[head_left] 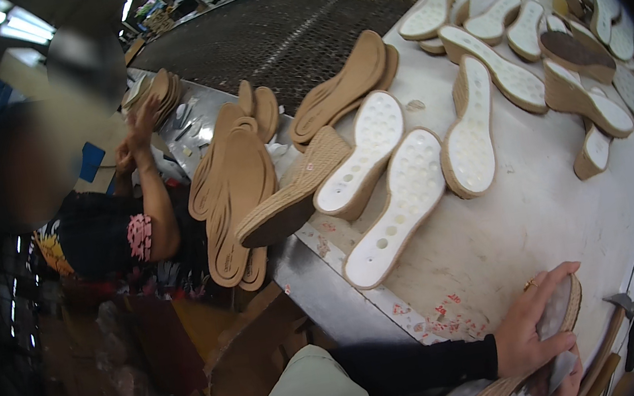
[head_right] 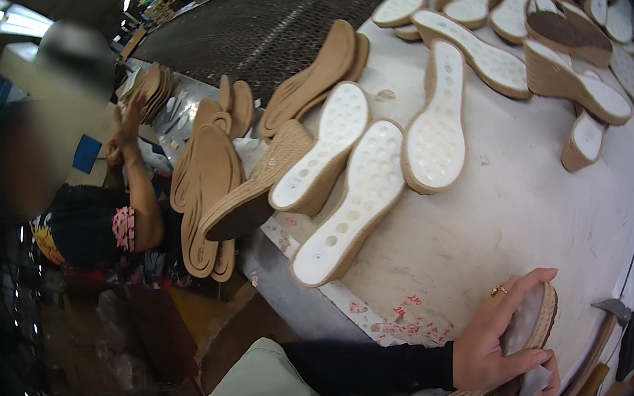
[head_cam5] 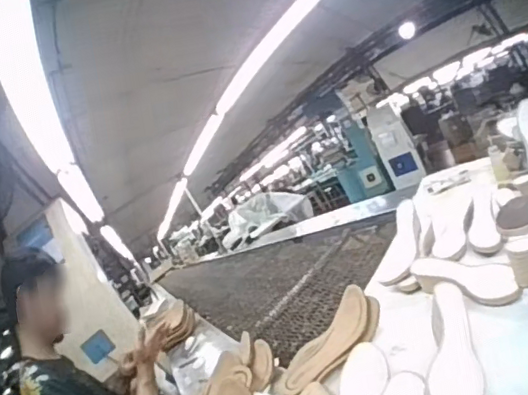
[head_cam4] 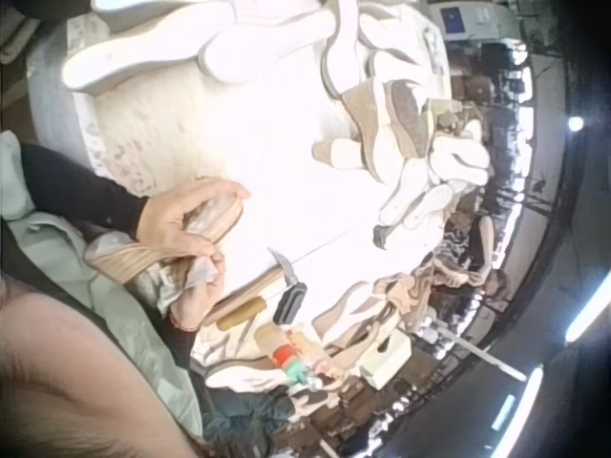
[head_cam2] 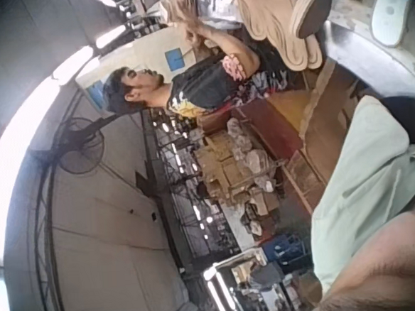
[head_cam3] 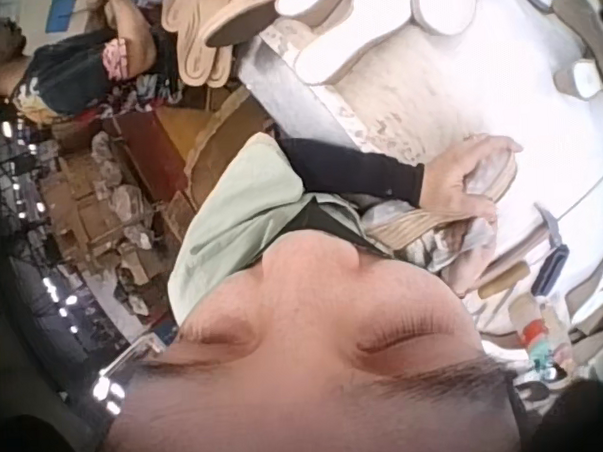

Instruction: The person wipes the surface of a wooden shoe sole with a white cloth. They rotate the sole to clean different areas and then place it on the table before picking up another sole to continue wiping.

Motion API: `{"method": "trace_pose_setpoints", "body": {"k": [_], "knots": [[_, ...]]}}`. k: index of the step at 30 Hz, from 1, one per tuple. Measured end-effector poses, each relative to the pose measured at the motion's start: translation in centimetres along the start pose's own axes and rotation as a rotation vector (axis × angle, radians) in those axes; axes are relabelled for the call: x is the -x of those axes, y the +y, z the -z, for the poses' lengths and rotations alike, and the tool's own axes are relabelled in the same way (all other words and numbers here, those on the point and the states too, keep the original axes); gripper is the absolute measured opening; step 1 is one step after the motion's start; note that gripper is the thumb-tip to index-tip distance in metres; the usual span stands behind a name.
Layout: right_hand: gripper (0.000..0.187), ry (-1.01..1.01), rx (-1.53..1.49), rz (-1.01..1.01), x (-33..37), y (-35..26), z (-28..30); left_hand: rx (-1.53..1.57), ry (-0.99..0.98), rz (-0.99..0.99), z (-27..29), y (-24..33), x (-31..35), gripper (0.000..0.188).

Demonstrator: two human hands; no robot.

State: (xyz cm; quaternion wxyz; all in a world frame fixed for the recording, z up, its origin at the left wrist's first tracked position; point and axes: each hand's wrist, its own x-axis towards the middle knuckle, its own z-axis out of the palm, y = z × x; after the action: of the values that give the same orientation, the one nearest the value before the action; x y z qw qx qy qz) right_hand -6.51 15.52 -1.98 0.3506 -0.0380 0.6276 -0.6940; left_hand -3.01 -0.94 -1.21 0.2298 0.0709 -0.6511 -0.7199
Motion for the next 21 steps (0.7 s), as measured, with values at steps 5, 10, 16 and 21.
{"method": "trace_pose_setpoints", "body": {"k": [5, 10, 16, 21], "knots": [[0.024, 0.090, -0.001, 0.031, -0.3, 0.8, -0.6, -0.032, -0.016, -0.031, 0.3, -0.2, 0.4, 0.076], [0.021, -0.003, -0.003, 0.036, -0.3, 0.3, -0.1, -0.015, 0.007, -0.094, -0.5, -2.1, 0.1, 0.077], [0.023, 0.150, 0.156, -0.008, -0.1, -0.4, -0.6, -0.046, -0.009, -0.069, -0.8, -2.7, -0.4, 0.076], [0.030, 0.291, 0.161, 0.017, -0.1, -0.5, -1.5, -0.063, 0.027, -0.124, -1.2, -3.6, -0.8, 0.075]]}}
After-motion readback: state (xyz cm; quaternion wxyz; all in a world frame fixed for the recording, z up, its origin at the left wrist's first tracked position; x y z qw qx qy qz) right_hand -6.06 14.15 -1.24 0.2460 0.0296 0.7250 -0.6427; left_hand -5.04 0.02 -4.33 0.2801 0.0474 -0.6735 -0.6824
